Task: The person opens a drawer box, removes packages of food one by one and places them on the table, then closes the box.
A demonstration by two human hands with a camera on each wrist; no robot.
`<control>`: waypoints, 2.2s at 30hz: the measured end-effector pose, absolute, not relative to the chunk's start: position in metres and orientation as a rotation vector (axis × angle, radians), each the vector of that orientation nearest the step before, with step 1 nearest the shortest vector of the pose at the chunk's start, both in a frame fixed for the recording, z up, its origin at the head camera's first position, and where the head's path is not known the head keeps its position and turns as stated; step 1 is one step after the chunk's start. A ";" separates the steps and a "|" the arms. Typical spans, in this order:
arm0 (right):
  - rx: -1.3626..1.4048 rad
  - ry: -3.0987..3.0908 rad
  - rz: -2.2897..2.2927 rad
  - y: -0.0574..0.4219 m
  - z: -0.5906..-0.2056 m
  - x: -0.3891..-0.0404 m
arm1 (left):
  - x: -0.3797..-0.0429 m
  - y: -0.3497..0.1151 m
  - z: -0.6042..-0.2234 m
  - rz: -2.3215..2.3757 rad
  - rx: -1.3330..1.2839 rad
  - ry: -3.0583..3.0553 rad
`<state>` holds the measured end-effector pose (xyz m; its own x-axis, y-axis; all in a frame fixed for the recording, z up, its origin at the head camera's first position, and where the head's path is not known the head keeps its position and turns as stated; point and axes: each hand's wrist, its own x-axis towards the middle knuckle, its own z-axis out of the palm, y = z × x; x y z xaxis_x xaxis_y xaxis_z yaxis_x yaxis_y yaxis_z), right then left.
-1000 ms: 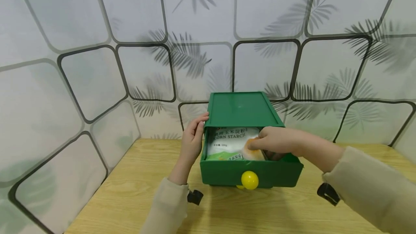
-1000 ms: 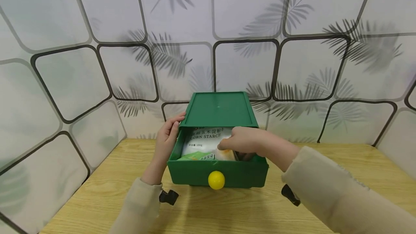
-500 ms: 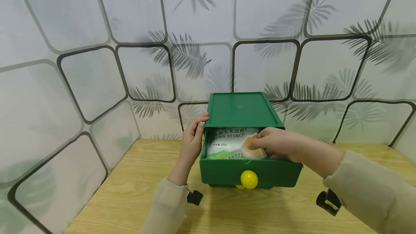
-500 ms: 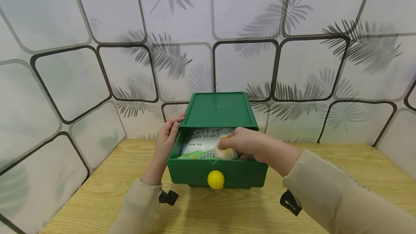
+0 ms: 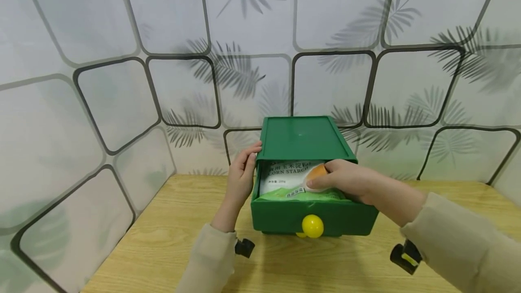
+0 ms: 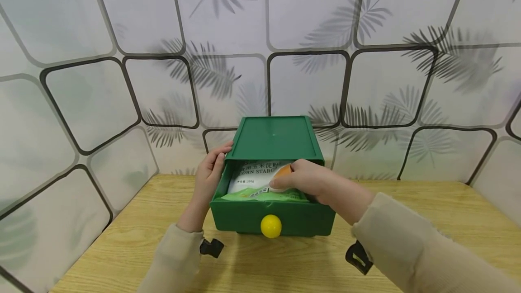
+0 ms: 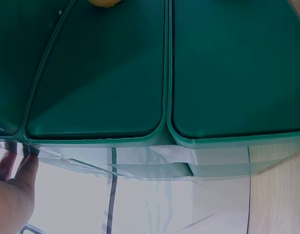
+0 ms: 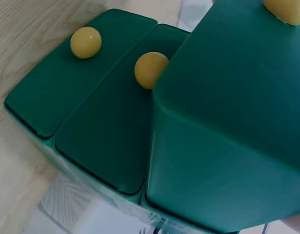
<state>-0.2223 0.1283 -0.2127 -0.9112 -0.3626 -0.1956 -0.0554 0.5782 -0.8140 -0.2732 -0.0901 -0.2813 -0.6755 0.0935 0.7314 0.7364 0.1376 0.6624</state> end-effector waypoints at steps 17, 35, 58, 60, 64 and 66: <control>-0.236 2.333 -1.516 0.132 -0.215 -0.225 | -0.273 -0.090 -0.281 -1.584 -0.796 -1.891; -0.262 2.078 -1.805 0.140 -0.215 -0.222 | -0.281 -0.090 -0.287 -1.616 -0.820 -1.882; -0.485 1.733 -2.121 0.160 -0.198 -0.197 | -0.297 -0.092 -0.300 -1.570 -0.846 -1.834; -0.519 1.746 -2.106 0.164 -0.197 -0.196 | -0.297 -0.092 -0.300 -1.562 -0.851 -1.832; -0.609 1.725 -2.104 0.172 -0.195 -0.193 | -0.297 -0.092 -0.300 -1.554 -0.856 -1.828; -0.629 1.696 -2.125 0.177 -0.194 -0.191 | -0.297 -0.091 -0.300 -1.555 -0.861 -1.824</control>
<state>-0.1910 0.1769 -0.1937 -0.8404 -0.5277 0.1235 -0.0034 -0.2228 -0.9749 -0.2974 -0.0914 -0.3003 -0.6193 0.1007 0.7786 0.7848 0.1091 0.6101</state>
